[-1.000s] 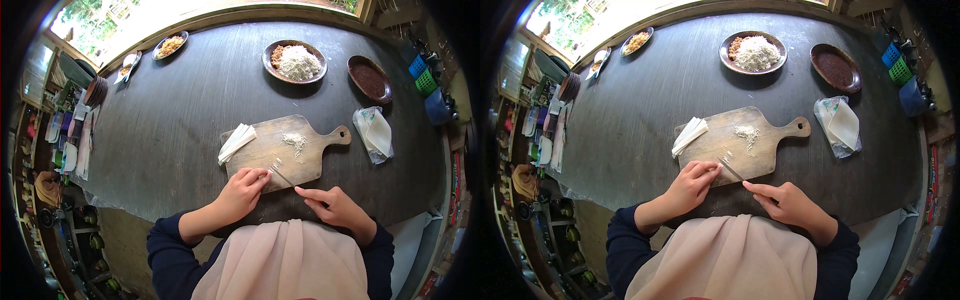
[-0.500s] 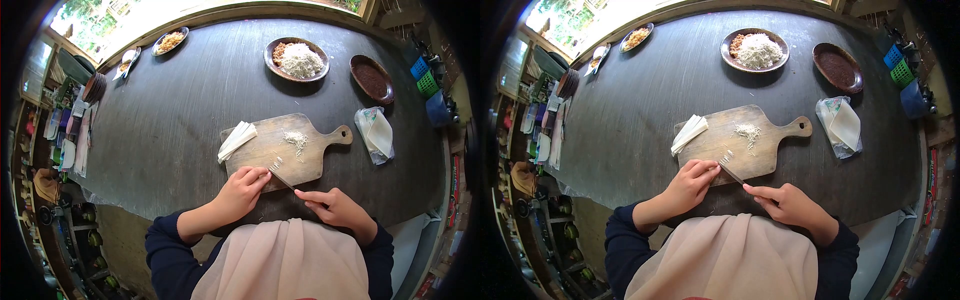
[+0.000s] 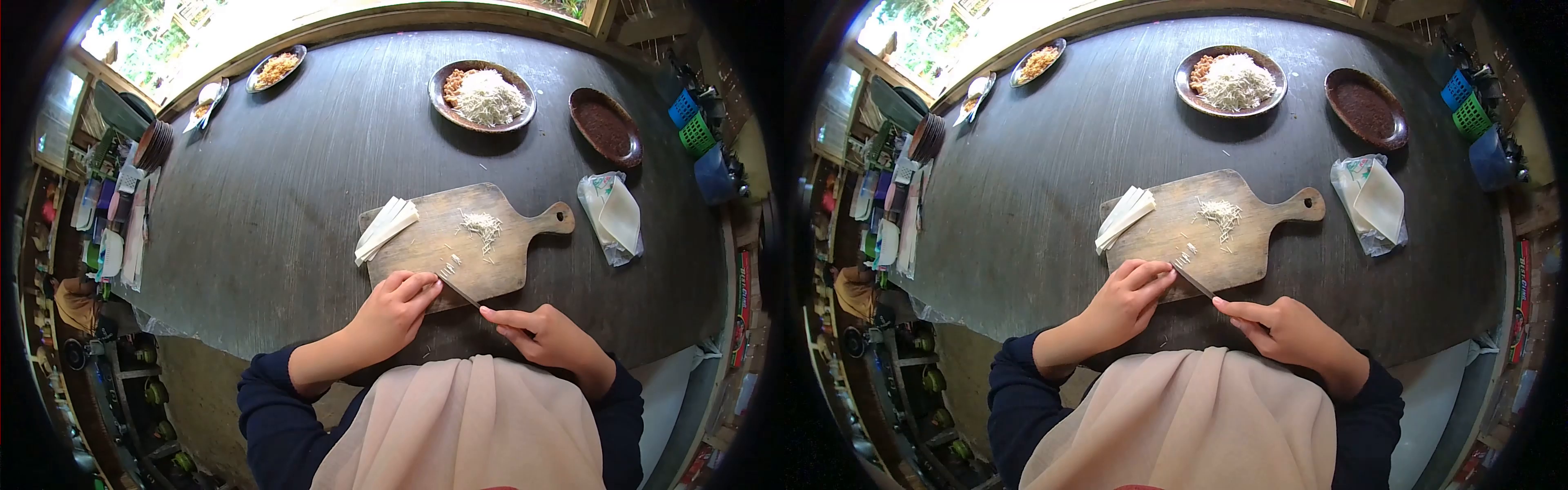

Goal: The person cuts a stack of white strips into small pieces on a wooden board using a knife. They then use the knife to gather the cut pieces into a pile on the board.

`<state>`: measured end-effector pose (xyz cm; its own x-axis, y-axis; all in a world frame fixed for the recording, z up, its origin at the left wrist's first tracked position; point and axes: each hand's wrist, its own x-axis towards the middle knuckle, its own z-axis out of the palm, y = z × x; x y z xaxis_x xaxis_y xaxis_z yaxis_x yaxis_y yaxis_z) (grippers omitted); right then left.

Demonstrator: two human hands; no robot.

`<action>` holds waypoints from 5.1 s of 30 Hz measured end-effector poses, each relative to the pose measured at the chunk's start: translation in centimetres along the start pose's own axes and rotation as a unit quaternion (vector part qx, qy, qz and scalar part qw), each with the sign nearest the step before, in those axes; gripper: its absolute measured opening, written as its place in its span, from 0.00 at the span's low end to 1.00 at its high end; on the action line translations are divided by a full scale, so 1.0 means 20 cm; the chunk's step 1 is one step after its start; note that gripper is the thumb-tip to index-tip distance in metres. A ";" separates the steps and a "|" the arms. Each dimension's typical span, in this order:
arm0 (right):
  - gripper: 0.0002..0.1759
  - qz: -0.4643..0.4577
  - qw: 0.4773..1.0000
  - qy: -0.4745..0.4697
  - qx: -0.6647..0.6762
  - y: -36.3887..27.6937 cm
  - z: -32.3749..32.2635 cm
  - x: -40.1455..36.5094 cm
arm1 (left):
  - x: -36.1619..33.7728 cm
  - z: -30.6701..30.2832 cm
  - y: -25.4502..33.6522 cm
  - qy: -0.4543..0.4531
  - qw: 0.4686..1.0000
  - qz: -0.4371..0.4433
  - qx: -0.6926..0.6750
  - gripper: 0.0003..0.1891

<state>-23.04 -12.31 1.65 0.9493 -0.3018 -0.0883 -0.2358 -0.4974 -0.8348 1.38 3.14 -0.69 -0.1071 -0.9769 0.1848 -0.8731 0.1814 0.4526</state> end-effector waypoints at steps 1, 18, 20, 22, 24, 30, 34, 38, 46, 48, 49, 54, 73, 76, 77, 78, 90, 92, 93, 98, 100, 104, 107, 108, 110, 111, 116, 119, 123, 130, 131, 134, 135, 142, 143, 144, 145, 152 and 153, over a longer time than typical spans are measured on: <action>0.22 -0.010 1.000 -0.002 0.010 0.00 0.00 0.00 | 0.00 0.00 0.00 -0.001 1.000 0.000 0.001 0.26; 0.23 0.003 0.999 -0.015 0.052 -0.02 -0.01 -0.01 | 0.01 -0.01 0.00 -0.005 1.000 0.004 -0.004 0.26; 0.23 0.012 0.998 -0.019 0.054 -0.02 0.00 -0.01 | 0.01 -0.02 0.01 -0.008 1.000 0.001 -0.007 0.26; 0.23 0.005 0.999 -0.008 0.038 -0.03 0.00 -0.01 | 0.01 -0.01 0.01 0.003 1.000 0.011 0.022 0.23; 0.23 -0.001 1.000 -0.002 0.020 -0.01 0.02 -0.01 | 0.01 -0.01 0.01 0.002 1.000 0.008 0.022 0.23; 0.23 -0.010 1.000 0.007 -0.020 -0.02 0.03 -0.01 | 0.01 -0.01 0.01 -0.003 1.000 0.008 0.021 0.23; 0.23 0.000 1.000 -0.015 -0.002 0.00 0.00 -0.02 | 0.01 -0.01 0.01 -0.001 1.000 0.008 0.020 0.23; 0.23 0.009 1.000 0.008 0.015 -0.01 0.02 -0.02 | 0.01 -0.01 0.01 0.002 1.000 0.011 0.020 0.24; 0.23 -0.008 1.000 0.000 0.008 -0.02 -0.01 -0.02 | 0.01 -0.02 0.01 -0.005 1.000 0.004 0.003 0.26; 0.23 -0.012 1.000 0.001 0.007 -0.02 -0.01 -0.02 | 0.01 -0.02 0.01 -0.002 1.000 0.007 0.011 0.24; 0.23 -0.016 1.000 0.000 0.005 -0.01 -0.01 -0.02 | 0.02 -0.02 0.01 0.002 1.000 0.010 0.020 0.23; 0.24 -0.019 1.000 -0.005 -0.001 -0.01 -0.01 -0.03 | 0.02 -0.02 0.01 -0.001 1.000 0.011 0.019 0.23; 0.23 0.021 0.999 -0.021 0.011 -0.02 -0.02 -0.04 | 0.01 -0.02 0.01 -0.005 1.000 0.003 0.000 0.26; 0.23 0.001 0.999 -0.036 0.012 0.00 -0.06 -0.06 | 0.02 -0.02 0.01 -0.005 1.000 0.013 0.015 0.25; 0.23 0.002 0.999 -0.038 0.012 -0.01 -0.06 -0.06 | 0.02 -0.02 0.01 -0.004 1.000 0.012 0.015 0.25; 0.23 0.007 0.999 -0.036 0.006 -0.02 -0.05 -0.05 | 0.02 -0.02 0.01 -0.001 1.000 0.013 0.016 0.24; 0.23 0.016 0.999 -0.015 0.031 -0.05 -0.04 -0.02 | 0.01 -0.01 0.00 0.011 1.000 0.007 -0.002 0.24; 0.23 0.016 0.999 -0.012 0.031 -0.05 -0.03 -0.02 | 0.01 -0.01 0.00 0.004 1.000 0.000 -0.012 0.25; 0.23 0.013 0.999 -0.014 0.027 -0.04 -0.02 -0.02 | 0.01 -0.02 0.00 0.000 1.000 0.000 -0.010 0.25; 0.23 0.008 1.000 -0.020 0.019 -0.03 -0.02 -0.02 | 0.02 -0.02 0.01 -0.003 1.000 0.001 -0.003 0.25; 0.23 0.016 1.000 -0.017 0.021 -0.03 -0.01 -0.02 | 0.01 -0.02 0.01 -0.002 1.000 0.003 0.002 0.25; 0.23 0.039 0.998 -0.014 0.045 -0.04 0.00 -0.01 | 0.01 -0.01 0.00 0.001 1.000 0.006 -0.002 0.25; 0.23 0.038 0.999 -0.022 0.023 -0.04 -0.01 0.00 | 0.01 -0.02 0.00 0.004 1.000 0.003 0.001 0.25; 0.23 0.032 0.999 -0.034 0.011 -0.04 -0.03 -0.01 | 0.01 -0.02 0.01 0.000 1.000 0.002 -0.001 0.26; 0.23 0.023 0.999 -0.048 -0.001 -0.03 -0.04 -0.03 | 0.01 -0.02 0.01 -0.003 1.000 -0.002 -0.002 0.26; 0.23 0.019 0.999 -0.048 0.007 -0.02 -0.05 -0.04 | 0.01 -0.02 0.01 -0.004 1.000 -0.003 -0.004 0.26; 0.23 0.022 0.999 -0.041 0.025 -0.02 -0.04 -0.04 | 0.01 -0.01 0.01 -0.004 1.000 -0.002 -0.002 0.27; 0.23 0.057 0.994 -0.033 0.084 -0.04 -0.03 -0.01 | 0.01 -0.02 0.01 -0.005 1.000 -0.001 0.000 0.26; 0.23 0.103 0.985 -0.021 0.137 -0.06 -0.03 -0.02 | 0.02 -0.02 0.00 0.001 1.000 -0.003 -0.018 0.25; 0.22 0.055 0.995 -0.034 0.081 -0.04 -0.03 -0.02 | 0.02 -0.02 -0.01 0.010 1.000 0.003 -0.025 0.22; 0.22 0.053 0.995 -0.035 0.081 -0.04 -0.03 -0.02 | 0.02 -0.02 -0.01 0.011 1.000 0.003 -0.024 0.22; 0.22 0.053 0.995 -0.038 0.072 -0.04 -0.03 -0.02 | 0.02 -0.02 -0.01 0.010 0.999 0.001 -0.033 0.22; 0.22 0.052 0.995 -0.038 0.071 -0.04 -0.03 -0.02 | 0.02 -0.02 -0.02 0.014 0.999 0.003 -0.035 0.22; 0.23 0.054 0.996 -0.051 0.055 -0.05 -0.03 -0.01 | 0.02 -0.03 -0.01 0.013 0.999 0.001 -0.036 0.22; 0.23 0.055 0.996 -0.053 0.054 -0.05 -0.03 -0.01 | 0.02 -0.02 -0.01 0.014 0.999 0.000 -0.037 0.22; 0.23 0.059 0.995 -0.052 0.057 -0.05 -0.03 -0.01 | 0.02 -0.02 -0.01 0.015 0.999 -0.001 -0.040 0.22; 0.23 0.063 0.995 -0.050 0.060 -0.05 -0.02 0.00 | 0.02 -0.02 -0.01 0.016 0.999 -0.001 -0.042 0.21; 0.23 0.062 0.996 -0.053 0.022 -0.06 -0.04 0.00 | 0.02 -0.02 -0.02 0.023 0.999 -0.001 -0.032 0.22; 0.24 0.057 0.996 -0.069 0.026 -0.05 -0.06 -0.01 | 0.02 -0.02 -0.01 0.020 0.999 -0.004 -0.032 0.22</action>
<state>-23.26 -12.78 3.13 0.9371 -0.2379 -0.2555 -0.3366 -0.4221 -0.8417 1.73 2.80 -0.37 -0.0804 -0.9734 0.2145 -0.8418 0.1815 0.5084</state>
